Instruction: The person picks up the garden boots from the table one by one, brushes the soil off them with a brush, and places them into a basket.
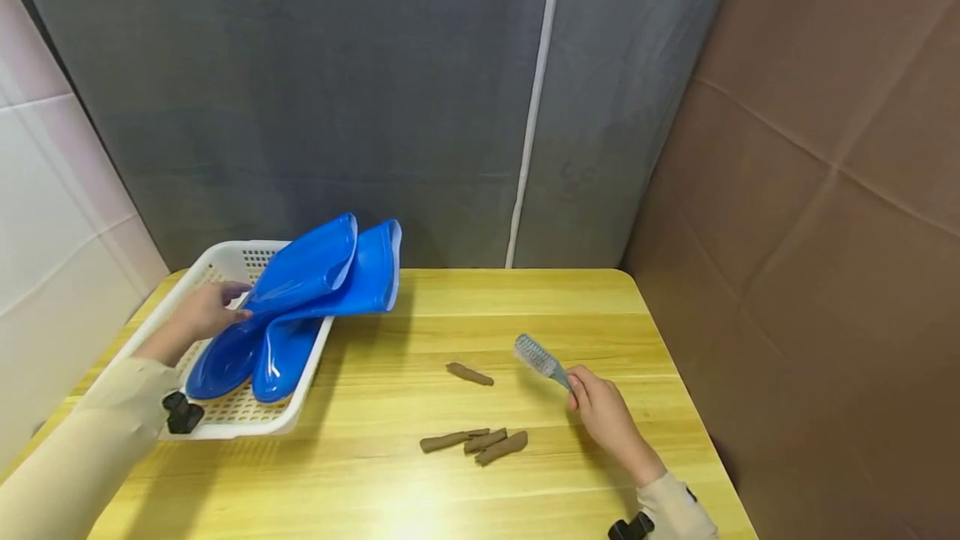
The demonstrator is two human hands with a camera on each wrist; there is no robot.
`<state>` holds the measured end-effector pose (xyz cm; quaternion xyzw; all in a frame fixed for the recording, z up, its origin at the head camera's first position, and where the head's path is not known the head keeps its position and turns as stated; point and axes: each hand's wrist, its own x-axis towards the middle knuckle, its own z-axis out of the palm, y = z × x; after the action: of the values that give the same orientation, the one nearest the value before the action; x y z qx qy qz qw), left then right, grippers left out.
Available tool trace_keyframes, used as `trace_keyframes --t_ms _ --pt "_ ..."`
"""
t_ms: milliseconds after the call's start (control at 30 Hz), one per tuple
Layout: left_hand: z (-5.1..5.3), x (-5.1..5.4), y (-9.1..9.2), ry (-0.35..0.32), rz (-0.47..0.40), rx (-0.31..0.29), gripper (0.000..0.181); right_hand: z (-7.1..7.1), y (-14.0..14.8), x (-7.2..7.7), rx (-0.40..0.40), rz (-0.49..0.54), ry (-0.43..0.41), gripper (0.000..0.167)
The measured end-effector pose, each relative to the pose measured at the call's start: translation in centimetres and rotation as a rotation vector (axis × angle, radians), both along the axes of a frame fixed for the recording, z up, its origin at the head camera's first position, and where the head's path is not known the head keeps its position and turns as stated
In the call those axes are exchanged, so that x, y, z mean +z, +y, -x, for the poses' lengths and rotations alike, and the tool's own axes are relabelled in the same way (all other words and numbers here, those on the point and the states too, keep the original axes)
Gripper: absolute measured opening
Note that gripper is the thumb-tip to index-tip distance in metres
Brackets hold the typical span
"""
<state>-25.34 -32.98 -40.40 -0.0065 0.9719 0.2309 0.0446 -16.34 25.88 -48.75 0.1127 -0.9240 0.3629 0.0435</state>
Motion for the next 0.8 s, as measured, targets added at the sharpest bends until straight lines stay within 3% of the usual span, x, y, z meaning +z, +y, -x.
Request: trace_keyframes --t_ms 133,300,433,600,800 --pt "-0.7 0.6 0.6 0.051 -0.027 -0.007 0.058 0.3 0.5 -0.1 -0.074 0.010 -0.037 0.020" --pt "-1.6 1.2 2.0 0.134 -0.039 -0.035 0.054 0.8 1.3 0.1 -0.207 0.111 -0.178 0.022" --pt "-2.4 1.7 3.5 0.142 -0.078 -0.031 0.053 1.3 2.2 0.0 -0.295 0.193 -0.284 0.027" --pt "-3.5 2.2 4.8 0.167 -0.115 -0.026 0.051 1.6 3.4 -0.5 -0.355 0.153 -0.323 0.028" --pt "-4.4 2.5 5.8 0.271 -0.131 -0.049 0.046 1.9 4.2 -1.0 -0.388 0.110 -0.333 0.032"
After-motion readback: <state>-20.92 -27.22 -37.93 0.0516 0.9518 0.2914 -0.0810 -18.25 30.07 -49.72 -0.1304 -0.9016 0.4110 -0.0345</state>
